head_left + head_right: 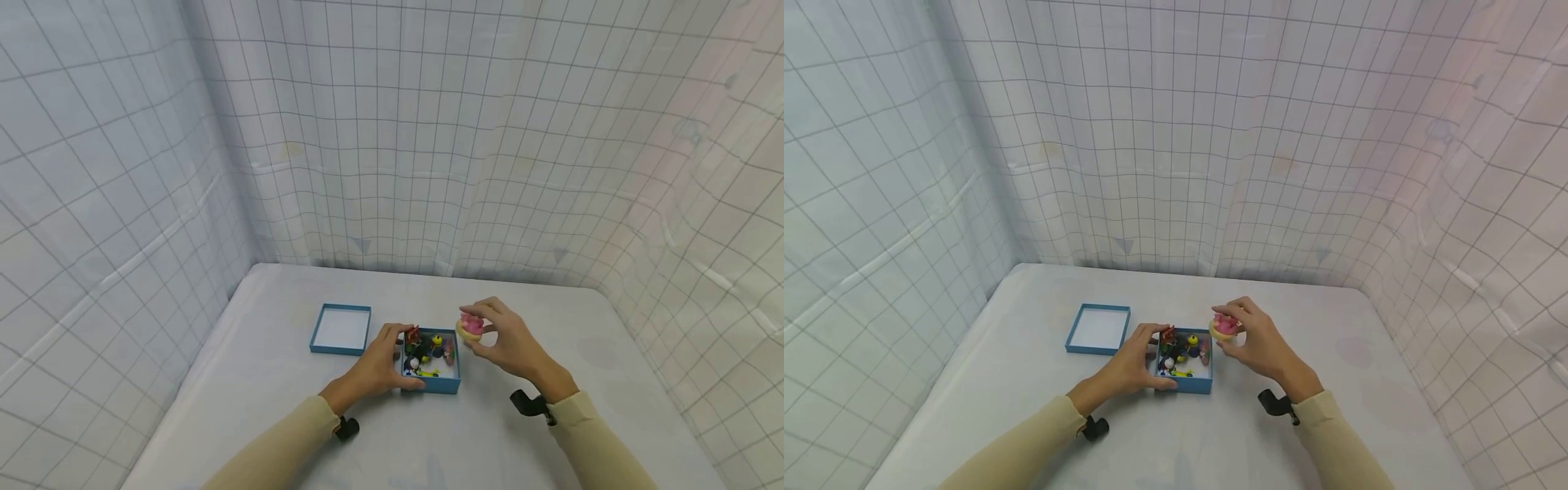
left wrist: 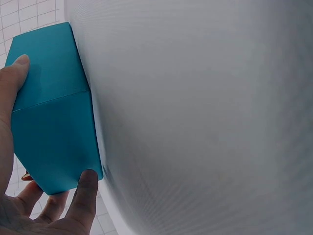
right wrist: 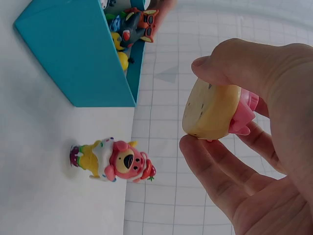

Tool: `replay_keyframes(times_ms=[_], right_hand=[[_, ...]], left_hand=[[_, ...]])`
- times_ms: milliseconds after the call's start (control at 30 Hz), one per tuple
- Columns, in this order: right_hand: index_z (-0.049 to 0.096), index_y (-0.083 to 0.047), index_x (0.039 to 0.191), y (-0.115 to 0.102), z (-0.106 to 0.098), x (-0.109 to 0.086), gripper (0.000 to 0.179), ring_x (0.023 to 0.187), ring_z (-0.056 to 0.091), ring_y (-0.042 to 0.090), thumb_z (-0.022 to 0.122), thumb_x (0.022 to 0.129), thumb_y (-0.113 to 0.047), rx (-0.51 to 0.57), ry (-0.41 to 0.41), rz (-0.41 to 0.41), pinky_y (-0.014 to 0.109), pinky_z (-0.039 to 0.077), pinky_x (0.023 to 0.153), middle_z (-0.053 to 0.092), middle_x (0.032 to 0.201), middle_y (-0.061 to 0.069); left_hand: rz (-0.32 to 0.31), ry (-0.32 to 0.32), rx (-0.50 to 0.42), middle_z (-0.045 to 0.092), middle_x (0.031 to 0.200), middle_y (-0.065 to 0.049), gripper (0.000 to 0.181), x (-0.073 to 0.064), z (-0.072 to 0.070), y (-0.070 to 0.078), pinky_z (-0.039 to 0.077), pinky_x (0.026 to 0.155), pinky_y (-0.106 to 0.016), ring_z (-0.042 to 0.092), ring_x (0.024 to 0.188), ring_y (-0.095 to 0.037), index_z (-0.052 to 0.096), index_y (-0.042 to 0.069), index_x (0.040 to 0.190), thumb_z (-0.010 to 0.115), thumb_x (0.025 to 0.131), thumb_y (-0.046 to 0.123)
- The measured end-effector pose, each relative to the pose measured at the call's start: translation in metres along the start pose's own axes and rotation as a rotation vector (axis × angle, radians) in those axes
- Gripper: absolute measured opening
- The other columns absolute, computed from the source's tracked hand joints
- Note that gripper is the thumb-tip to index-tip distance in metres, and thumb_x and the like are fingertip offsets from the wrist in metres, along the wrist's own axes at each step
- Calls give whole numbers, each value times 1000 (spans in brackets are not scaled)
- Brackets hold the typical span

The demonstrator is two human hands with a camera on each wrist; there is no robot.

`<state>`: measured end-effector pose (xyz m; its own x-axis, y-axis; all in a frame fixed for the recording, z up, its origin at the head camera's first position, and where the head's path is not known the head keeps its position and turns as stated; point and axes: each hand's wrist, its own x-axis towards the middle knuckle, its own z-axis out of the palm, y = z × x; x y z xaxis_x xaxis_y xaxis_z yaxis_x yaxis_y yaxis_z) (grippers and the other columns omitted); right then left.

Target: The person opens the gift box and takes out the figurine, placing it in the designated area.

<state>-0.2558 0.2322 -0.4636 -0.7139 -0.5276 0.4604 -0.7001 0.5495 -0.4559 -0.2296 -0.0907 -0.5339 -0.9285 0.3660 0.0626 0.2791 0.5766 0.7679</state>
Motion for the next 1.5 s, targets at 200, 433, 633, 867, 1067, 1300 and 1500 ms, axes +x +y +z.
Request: replay_keyframes(times_ms=[200,433,633,867,1067,1300,1500], right_hand=[[77,-4,142,8,-6,-3,62,119,77,31,99,86,7,-20,35,-17,42,74,90,68,138,15],[78,-4,137,14,-12,-5,58,119,75,32,100,84,8,-27,48,-2,42,74,90,67,138,15],[78,-7,135,19,-17,-8,57,120,75,33,100,85,6,-34,50,25,43,74,91,67,139,14],[79,-6,134,28,-22,-12,58,124,75,36,104,83,3,-59,56,34,44,74,90,69,140,17],[78,-6,133,39,-26,-15,57,123,77,36,103,83,4,-63,61,53,43,74,89,75,141,17],[76,-4,133,56,-27,-19,58,111,78,31,104,83,3,-60,71,74,40,74,89,81,130,15],[76,-9,129,70,-26,-24,54,107,75,20,105,84,-1,-56,30,126,35,74,90,80,123,7]], left_hand=[[3,2,7,45,178,-17,119,1,1,0,60,124,-58,65,151,-44,40,15,178,109,84,43],[-4,-4,-10,44,177,-17,120,1,0,-1,62,122,-57,67,148,-45,39,15,178,109,84,41],[3,-7,-24,44,177,-18,119,1,0,-1,63,120,-53,68,148,-45,39,14,178,109,85,40],[4,-6,-16,46,176,-18,118,-1,1,0,64,119,-53,67,149,-42,40,14,177,109,85,40],[-7,-8,-12,45,177,-17,119,-1,-1,2,63,120,-55,66,150,-43,39,15,178,109,85,41],[-21,-11,-4,43,178,-18,120,0,-2,1,61,122,-58,67,150,-45,38,15,178,109,85,41],[-13,-22,-14,43,178,-17,121,1,-2,1,60,123,-58,67,149,-45,38,15,179,109,84,42]])
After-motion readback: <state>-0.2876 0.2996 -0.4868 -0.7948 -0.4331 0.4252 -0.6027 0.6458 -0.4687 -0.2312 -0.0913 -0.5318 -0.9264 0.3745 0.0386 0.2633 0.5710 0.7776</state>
